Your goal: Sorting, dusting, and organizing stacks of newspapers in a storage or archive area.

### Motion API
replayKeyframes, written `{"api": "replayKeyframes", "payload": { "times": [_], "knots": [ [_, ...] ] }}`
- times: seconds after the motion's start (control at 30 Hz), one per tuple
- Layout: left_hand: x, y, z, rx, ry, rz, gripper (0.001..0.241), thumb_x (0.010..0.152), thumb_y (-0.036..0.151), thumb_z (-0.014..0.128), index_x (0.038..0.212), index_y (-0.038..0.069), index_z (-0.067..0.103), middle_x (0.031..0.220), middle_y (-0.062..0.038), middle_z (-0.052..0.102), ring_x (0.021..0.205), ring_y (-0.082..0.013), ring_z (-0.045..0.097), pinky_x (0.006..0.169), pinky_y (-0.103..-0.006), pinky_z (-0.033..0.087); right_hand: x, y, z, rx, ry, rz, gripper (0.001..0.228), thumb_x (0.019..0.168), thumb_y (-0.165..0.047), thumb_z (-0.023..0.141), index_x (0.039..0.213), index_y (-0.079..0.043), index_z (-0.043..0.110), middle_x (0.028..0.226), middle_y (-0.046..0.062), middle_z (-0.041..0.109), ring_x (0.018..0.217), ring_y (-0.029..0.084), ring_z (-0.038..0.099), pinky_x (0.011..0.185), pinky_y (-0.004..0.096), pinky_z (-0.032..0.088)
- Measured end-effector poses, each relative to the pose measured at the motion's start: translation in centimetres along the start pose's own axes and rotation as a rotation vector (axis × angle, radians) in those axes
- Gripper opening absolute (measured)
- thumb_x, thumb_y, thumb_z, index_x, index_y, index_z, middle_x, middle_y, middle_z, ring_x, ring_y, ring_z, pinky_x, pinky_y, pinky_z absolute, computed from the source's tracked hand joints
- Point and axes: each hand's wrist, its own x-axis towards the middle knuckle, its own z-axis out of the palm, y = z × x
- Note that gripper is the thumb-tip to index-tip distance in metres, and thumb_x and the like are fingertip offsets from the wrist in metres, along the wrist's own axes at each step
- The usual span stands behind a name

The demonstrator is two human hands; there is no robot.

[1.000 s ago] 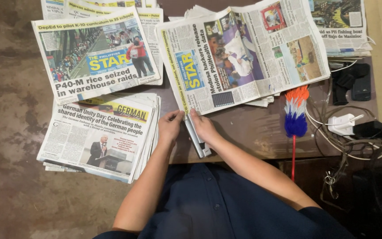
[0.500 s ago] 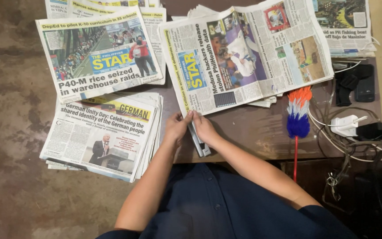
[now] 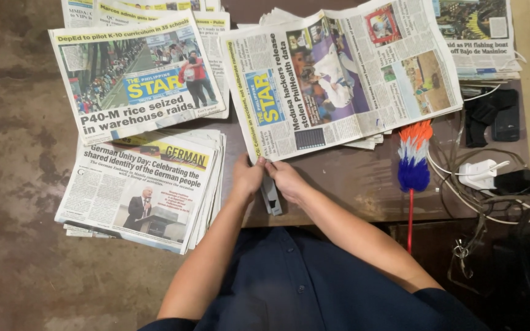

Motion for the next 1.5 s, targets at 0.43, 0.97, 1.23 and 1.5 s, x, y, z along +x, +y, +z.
{"api": "replayKeyframes", "payload": {
  "times": [0.43,0.97,1.23,1.5],
  "knots": [
    [0.7,-1.6,1.7,0.083,0.067,-0.094,0.046,0.093,0.037,0.07,0.126,0.005,0.067,0.116,-0.025,0.071,0.12,-0.0413,0.065,0.099,-0.052,0.052,0.3,0.6,1.3,-0.058,0.279,0.018,0.028,0.103,-0.026,0.063,0.105,-0.003,0.078,0.09,0.007,0.071,0.085,0.019,0.058,0.076,0.034,0.046],
    [0.1,0.5,-2.8,-0.407,-0.063,-0.149,0.048,0.085,0.022,0.086,0.12,-0.006,0.069,0.089,-0.016,0.069,0.081,-0.026,0.07,0.076,-0.0418,0.059,-3.9,-0.3,-6.1,0.194,0.056,0.305,0.041,0.097,-0.035,0.075,0.123,-0.003,0.072,0.115,0.011,0.07,0.108,0.024,0.062,0.104,0.045,0.048],
    [2.0,0.2,-4.2,-0.556,0.099,-0.15,0.036,0.081,0.013,0.087,0.11,-0.001,0.07,0.097,-0.021,0.071,0.089,-0.0352,0.074,0.084,-0.0532,0.061,-2.5,-0.2,-9.8,0.271,0.195,0.218,0.043,0.096,-0.042,0.074,0.121,-0.007,0.073,0.115,0.012,0.073,0.109,0.027,0.067,0.103,0.049,0.052],
    [-0.7,1.3,3.6,-0.841,0.064,-0.225,0.056,0.081,0.012,0.09,0.121,-0.015,0.061,0.109,-0.03,0.067,0.102,-0.0389,0.071,0.092,-0.0512,0.056,-1.6,-2.3,-7.8,0.268,0.212,0.206,0.047,0.098,-0.046,0.071,0.122,-0.005,0.072,0.115,0.012,0.072,0.109,0.027,0.067,0.101,0.049,0.053]
  ]
}}
